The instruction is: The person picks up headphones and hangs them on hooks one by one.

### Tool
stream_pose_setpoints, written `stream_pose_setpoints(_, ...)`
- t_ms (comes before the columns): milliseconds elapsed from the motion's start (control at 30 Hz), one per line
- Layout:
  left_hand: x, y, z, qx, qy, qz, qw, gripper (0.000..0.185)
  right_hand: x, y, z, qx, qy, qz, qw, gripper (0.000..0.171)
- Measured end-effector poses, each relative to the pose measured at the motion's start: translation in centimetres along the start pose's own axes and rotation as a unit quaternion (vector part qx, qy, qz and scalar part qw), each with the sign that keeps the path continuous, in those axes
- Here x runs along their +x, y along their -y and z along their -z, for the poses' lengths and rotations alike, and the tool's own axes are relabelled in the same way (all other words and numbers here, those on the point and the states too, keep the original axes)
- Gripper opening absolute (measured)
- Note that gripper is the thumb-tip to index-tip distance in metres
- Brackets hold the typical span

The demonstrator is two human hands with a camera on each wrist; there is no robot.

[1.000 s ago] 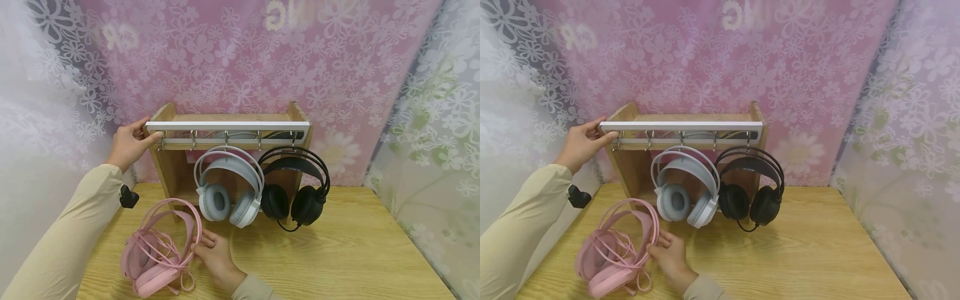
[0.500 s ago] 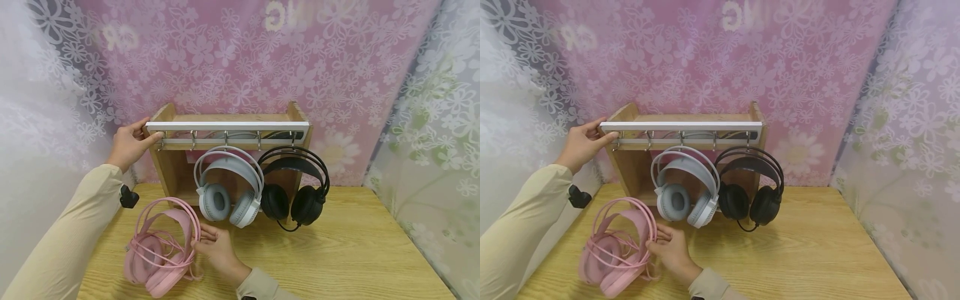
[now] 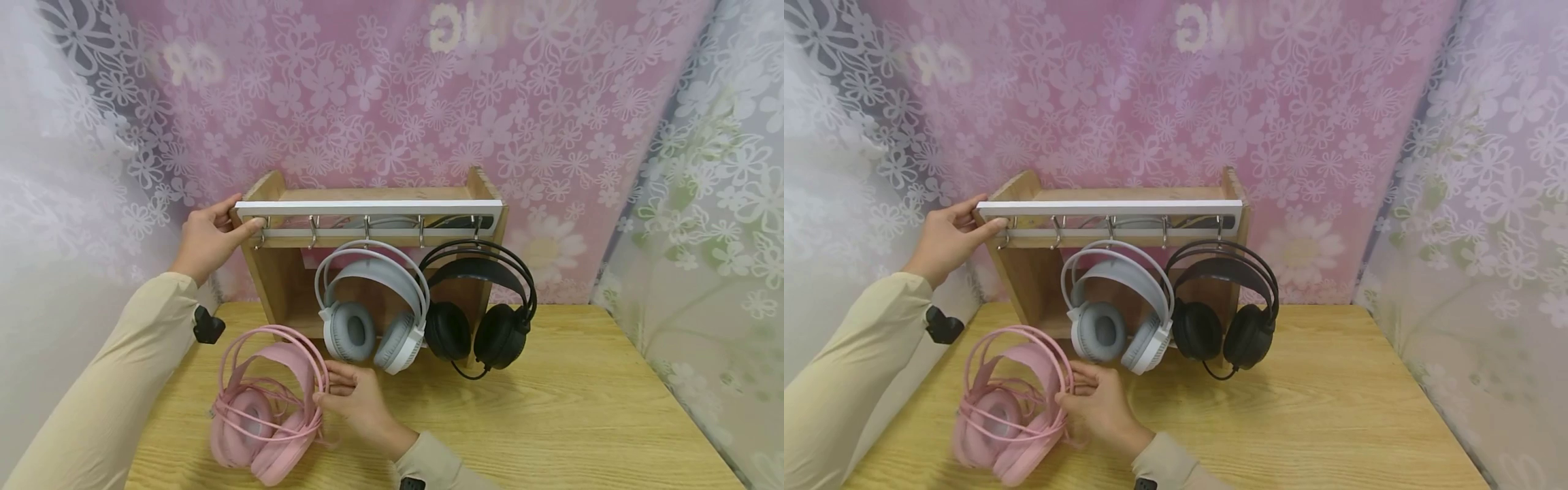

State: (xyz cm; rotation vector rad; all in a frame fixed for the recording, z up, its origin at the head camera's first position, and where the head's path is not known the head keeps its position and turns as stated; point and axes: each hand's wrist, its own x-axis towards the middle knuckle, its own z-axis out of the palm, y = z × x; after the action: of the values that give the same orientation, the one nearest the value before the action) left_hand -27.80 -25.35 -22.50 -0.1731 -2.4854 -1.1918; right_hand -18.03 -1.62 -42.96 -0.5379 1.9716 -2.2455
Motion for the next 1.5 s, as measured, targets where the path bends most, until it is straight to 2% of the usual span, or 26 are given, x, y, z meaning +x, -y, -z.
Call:
stream_pose_setpoints(400,0.0,0.1,-0.1,0.001,-0.003,-0.003,1.0000,0.078,0.5,1.5,1.4,-0.063,0.012,0.015,0.998,0.047)
stream_pose_setpoints(567,0.1,0.1,0.0,0.001,-0.003,-0.006,1.0000,0.078,0.3,1.4,1.7,-0.077,0.024,0.021,0.997,0.048)
stream_pose_setpoints(833,0.1,0.2,0.0,0.003,-0.005,-0.009,0.9999,0.078,-0.2,0.7,1.3,-0.135,0.022,0.070,0.988,0.061)
stream_pose_setpoints(967,0.2,0.2,0.0,0.005,-0.006,-0.011,0.9999,0.078,-0.3,0.4,1.0,-0.151,0.012,0.078,0.985,0.068)
stream_pose_setpoints(1067,0.1,0.2,0.0,0.005,-0.007,-0.011,0.9999,0.079,-0.2,0.3,0.9,-0.149,0.003,0.072,0.986,0.067)
stream_pose_setpoints(1300,0.0,0.3,0.1,0.006,-0.006,-0.007,0.9999,0.080,0.0,0.0,0.8,-0.124,-0.019,0.039,0.991,0.047)
stream_pose_setpoints(1500,0.1,0.3,0.1,0.005,-0.005,-0.008,0.9999,0.079,0.0,0.0,0.8,-0.088,-0.023,0.045,0.995,0.042)
